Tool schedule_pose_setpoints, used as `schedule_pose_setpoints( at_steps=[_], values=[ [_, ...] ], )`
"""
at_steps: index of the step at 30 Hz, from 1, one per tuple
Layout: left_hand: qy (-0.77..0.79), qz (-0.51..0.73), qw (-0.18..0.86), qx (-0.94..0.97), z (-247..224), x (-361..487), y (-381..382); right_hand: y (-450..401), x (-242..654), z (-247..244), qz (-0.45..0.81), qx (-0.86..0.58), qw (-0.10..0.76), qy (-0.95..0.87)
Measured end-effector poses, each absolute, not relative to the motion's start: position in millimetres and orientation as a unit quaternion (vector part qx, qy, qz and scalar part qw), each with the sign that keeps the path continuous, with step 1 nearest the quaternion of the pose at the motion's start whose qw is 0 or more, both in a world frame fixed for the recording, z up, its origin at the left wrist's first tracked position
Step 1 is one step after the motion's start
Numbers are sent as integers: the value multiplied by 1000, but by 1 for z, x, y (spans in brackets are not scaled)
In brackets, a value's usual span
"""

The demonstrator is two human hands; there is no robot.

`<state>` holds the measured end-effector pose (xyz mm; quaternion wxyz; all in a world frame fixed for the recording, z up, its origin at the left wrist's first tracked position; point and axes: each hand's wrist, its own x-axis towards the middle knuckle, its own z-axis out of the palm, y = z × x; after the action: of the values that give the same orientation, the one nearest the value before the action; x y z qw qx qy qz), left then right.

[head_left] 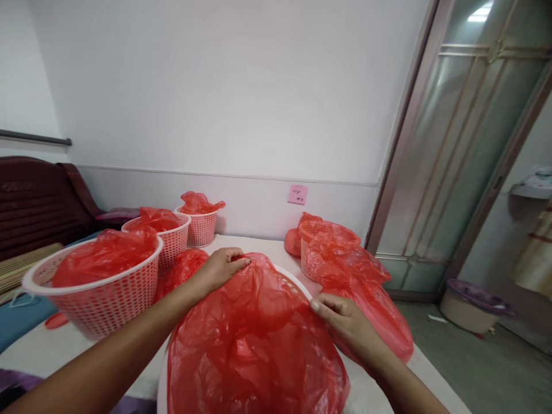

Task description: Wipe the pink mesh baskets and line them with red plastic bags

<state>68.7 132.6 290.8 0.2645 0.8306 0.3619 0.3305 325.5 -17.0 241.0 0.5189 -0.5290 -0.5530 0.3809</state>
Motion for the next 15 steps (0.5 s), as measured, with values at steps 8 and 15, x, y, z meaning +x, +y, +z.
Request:
schedule_pose_setpoints(
  at_steps=[8, 15],
  values=[
    [361, 335, 269, 828, 290, 66, 129, -22, 317, 258, 417, -509, 537, -527],
    [350, 337, 262, 833, 289, 72, 121, -18, 295, 269, 538, -491, 482, -488]
  ],
)
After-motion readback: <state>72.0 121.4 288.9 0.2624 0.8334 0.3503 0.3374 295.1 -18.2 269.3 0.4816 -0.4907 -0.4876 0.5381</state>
